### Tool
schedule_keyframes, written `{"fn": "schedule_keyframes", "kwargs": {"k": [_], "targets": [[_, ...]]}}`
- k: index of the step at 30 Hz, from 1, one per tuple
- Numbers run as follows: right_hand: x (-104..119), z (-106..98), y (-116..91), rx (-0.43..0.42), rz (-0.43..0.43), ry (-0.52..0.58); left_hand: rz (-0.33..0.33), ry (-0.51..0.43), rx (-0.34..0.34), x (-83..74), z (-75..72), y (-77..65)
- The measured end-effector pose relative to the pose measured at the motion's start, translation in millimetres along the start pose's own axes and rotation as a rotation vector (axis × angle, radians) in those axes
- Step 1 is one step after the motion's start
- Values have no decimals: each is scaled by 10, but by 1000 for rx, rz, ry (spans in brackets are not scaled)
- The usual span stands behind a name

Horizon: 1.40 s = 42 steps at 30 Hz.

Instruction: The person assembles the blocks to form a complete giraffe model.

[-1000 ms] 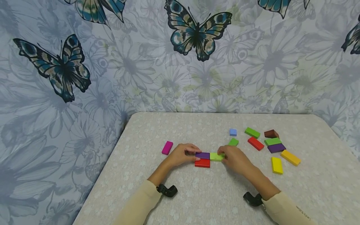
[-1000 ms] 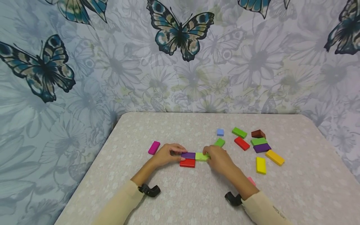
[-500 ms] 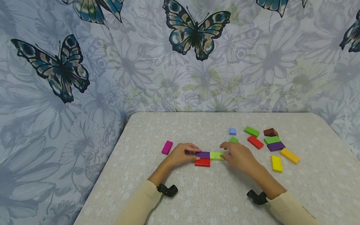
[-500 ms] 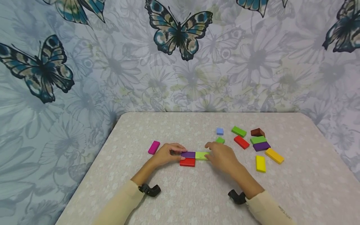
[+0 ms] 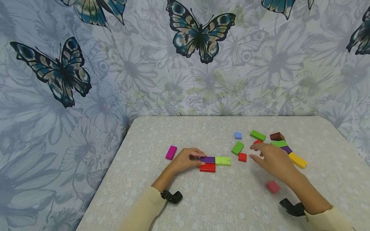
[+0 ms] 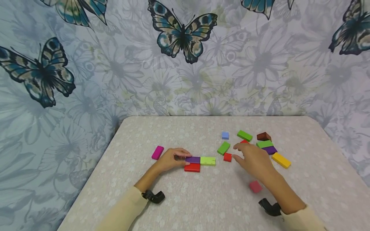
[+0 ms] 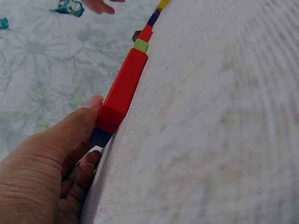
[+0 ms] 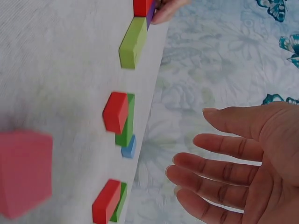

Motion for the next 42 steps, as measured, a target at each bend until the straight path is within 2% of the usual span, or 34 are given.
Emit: {"fn": "schedule_keyframes", "kwargs": {"k": [8, 18, 24, 31, 35, 42], "targets": [[-304, -182, -93, -6, 59, -29, -16, -3, 7, -14, 2, -6], [-682, -216, -177, 30, 141, -35, -3, -14, -8, 11, 11, -12], [-851, -140, -206, 78, 191, -48, -6, -13, -9, -21, 13, -2], [-1061, 15, -198, 210, 303, -31, -7, -21, 6, -306, -31, 4], [-1141, 110, -199, 269, 362, -5, -16, -19, 1, -309, -25, -2], [-1152, 186, -188, 255, 374, -7, 3, -36, 10, -288, -40, 3]]}}
Point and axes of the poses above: each hand's wrist, its own y-axis towards the middle knuckle, its own z-axis out of the palm, x = y × z, the point moved 4 cm from there along y, towards the middle knuckle, and after that the axes turned 13 degrees about z, right-handed, at the moved point
